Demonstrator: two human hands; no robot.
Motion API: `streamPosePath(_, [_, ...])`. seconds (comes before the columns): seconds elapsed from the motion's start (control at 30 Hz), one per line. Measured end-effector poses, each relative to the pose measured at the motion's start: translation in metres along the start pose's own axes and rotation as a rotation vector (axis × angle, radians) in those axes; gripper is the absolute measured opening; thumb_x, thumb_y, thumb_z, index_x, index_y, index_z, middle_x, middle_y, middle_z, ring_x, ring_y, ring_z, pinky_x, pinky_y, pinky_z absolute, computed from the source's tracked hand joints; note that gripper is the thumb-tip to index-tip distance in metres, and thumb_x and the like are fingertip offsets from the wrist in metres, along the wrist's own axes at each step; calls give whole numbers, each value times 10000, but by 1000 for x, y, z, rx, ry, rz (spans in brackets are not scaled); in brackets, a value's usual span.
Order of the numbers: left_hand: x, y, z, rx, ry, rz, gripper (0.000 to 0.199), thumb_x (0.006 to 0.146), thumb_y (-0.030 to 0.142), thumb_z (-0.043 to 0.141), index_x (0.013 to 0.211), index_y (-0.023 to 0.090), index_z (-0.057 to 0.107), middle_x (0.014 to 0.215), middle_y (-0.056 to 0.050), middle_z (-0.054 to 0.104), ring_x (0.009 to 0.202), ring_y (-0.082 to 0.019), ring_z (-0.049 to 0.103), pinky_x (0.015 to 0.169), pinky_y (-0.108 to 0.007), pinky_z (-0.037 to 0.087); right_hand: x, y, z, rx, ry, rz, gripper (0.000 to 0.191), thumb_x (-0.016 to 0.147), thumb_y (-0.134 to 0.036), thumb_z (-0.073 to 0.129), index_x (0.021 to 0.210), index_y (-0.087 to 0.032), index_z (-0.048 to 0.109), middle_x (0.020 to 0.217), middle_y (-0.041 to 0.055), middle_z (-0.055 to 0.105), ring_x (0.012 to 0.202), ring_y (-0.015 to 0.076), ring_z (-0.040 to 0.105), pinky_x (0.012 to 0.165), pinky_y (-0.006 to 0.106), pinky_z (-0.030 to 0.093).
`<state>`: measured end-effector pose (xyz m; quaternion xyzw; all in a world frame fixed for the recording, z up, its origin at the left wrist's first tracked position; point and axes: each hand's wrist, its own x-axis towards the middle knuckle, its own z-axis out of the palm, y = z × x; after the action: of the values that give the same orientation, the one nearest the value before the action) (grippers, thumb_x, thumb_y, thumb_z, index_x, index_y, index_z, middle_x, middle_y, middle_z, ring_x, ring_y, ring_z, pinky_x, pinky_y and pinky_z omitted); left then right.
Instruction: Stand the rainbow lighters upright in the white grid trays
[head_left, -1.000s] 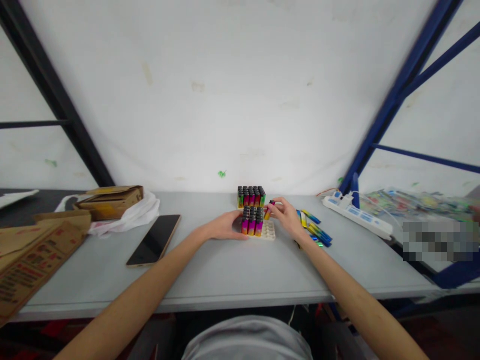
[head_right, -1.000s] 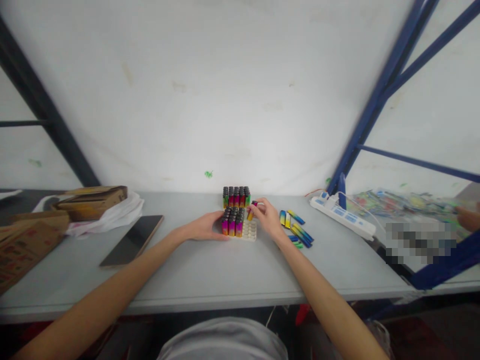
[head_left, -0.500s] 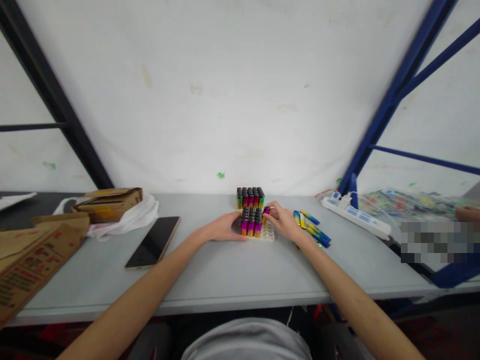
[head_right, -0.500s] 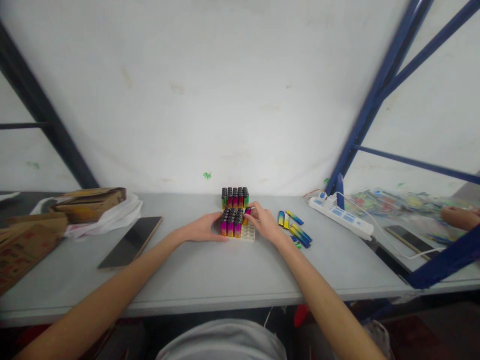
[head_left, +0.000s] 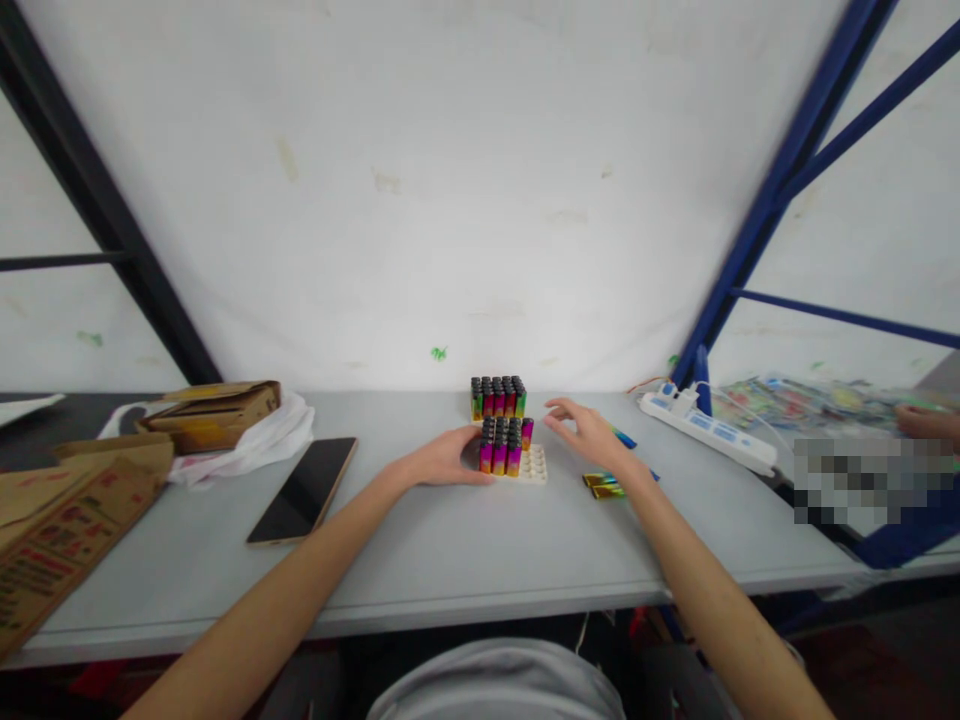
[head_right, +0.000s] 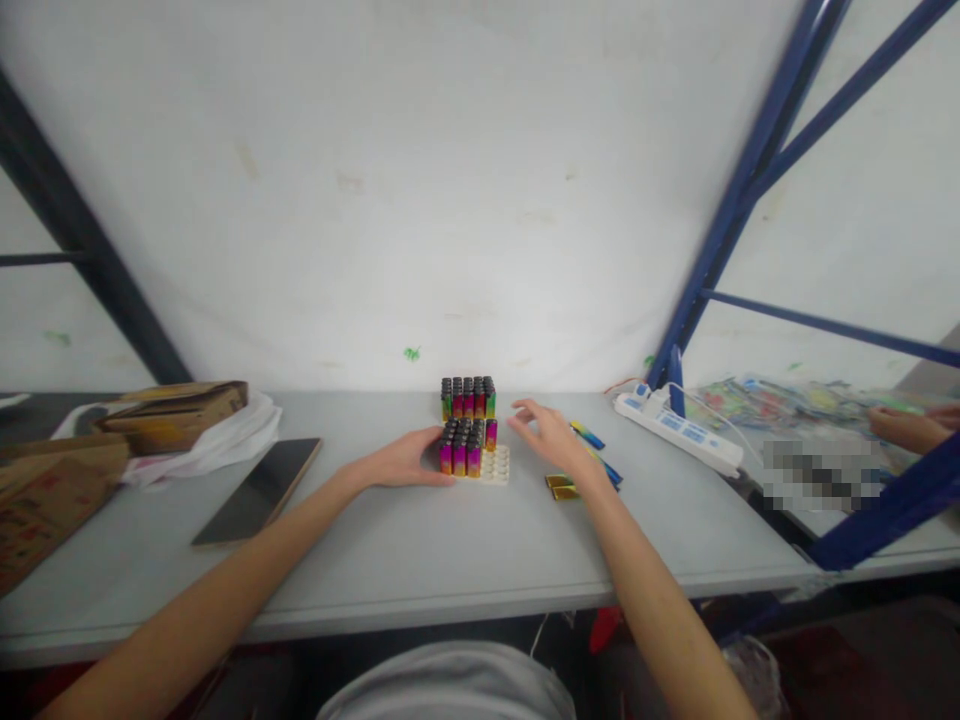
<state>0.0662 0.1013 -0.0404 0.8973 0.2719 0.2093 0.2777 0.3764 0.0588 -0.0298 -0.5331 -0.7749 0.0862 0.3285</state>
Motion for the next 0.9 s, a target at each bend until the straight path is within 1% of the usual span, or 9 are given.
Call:
streamPosePath(0.07, [0, 0, 0, 5, -1, -5, 784, 725, 536, 835, 1365, 162, 580, 1380, -121, 656, 1221, -350, 629, 1093, -443, 474, -3, 26, -17, -214, 134, 158, 320, 1022, -314, 455, 1180, -160, 687, 1150, 154, 743, 1088, 263, 680, 1010, 388, 463])
streamPosePath(0.1, [0, 0, 0, 8, -5, -10, 781, 725, 537, 834, 1360, 159, 582, 1377, -121, 658, 1223, -350, 628, 1093, -443, 474, -6, 40, -24, -339, 148, 266, 313, 1005, -270, 466, 1151, -130, 706, 1150, 183, 736, 1112, 277, 670, 1018, 389, 452])
streamPosePath(0.2, [0, -1, 0, 11, -11, -24, 779, 726, 541, 829, 1355, 153, 582, 1365, -125, 663, 1225, -350, 628, 1088, -441, 478, -15, 79, -37, -569, 31, 589, 316, 919, -287, 619, 1152, -104, 728, 1162, 218, 724, 1112, 306, 675, 945, 365, 476])
streamPosePath(0.3, [0, -1, 0, 1, -12, -20, 784, 727, 533, 830, 1363, 152, 574, 1379, -126, 654, 1240, -348, 622, 1097, -438, 472, -22, 99, -38, -570, -136, 693, 245, 892, -314, 657, 1010, -130, 768, 1066, 199, 754, 1027, 307, 707, 846, 341, 489])
streamPosePath(0.37, [1, 0, 0, -8, -11, -17, 784, 723, 528, 833, 1362, 154, 575, 1385, -125, 651, 1247, -350, 619, 1100, -440, 468, -22, 101, -36, -558, -115, 684, 206, 890, -288, 650, 976, -137, 760, 1033, 190, 762, 985, 296, 717, 803, 327, 487])
streamPosePath(0.47, [1, 1, 0, -18, -8, -19, 783, 715, 529, 838, 1356, 160, 580, 1384, -121, 654, 1243, -355, 623, 1095, -447, 470, -19, 94, -36, -507, 98, 621, 238, 902, -294, 643, 1054, -122, 705, 1012, 187, 764, 960, 282, 716, 783, 319, 485])
streamPosePath(0.6, [1, 0, 0, -7, -8, -15, 786, 716, 535, 837, 1357, 159, 581, 1376, -123, 659, 1232, -358, 627, 1088, -445, 473, -12, 70, -34, -137, 308, 492, 386, 939, -477, 599, 1134, -144, 614, 764, 79, 743, 658, 211, 675, 697, 312, 485])
streamPosePath(0.73, [1, -1, 1, -5, -1, -13, 788, 719, 541, 835, 1356, 153, 583, 1364, -128, 664, 1223, -359, 632, 1084, -445, 475, -2, 35, -22, 364, 342, 247, 587, 812, -704, 652, 1091, -187, 644, 617, -18, 613, 545, 162, 542, 572, 287, 442])
streamPosePath(0.9, [1, -1, 1, -6, -6, -2, 771, 718, 507, 844, 1354, 159, 584, 1383, -131, 652, 1226, -344, 631, 1090, -441, 472, 4, -2, 0, 790, 257, 220, 484, 794, -670, 705, 898, -200, 658, 716, 3, 602, 653, 149, 544, 628, 281, 474])
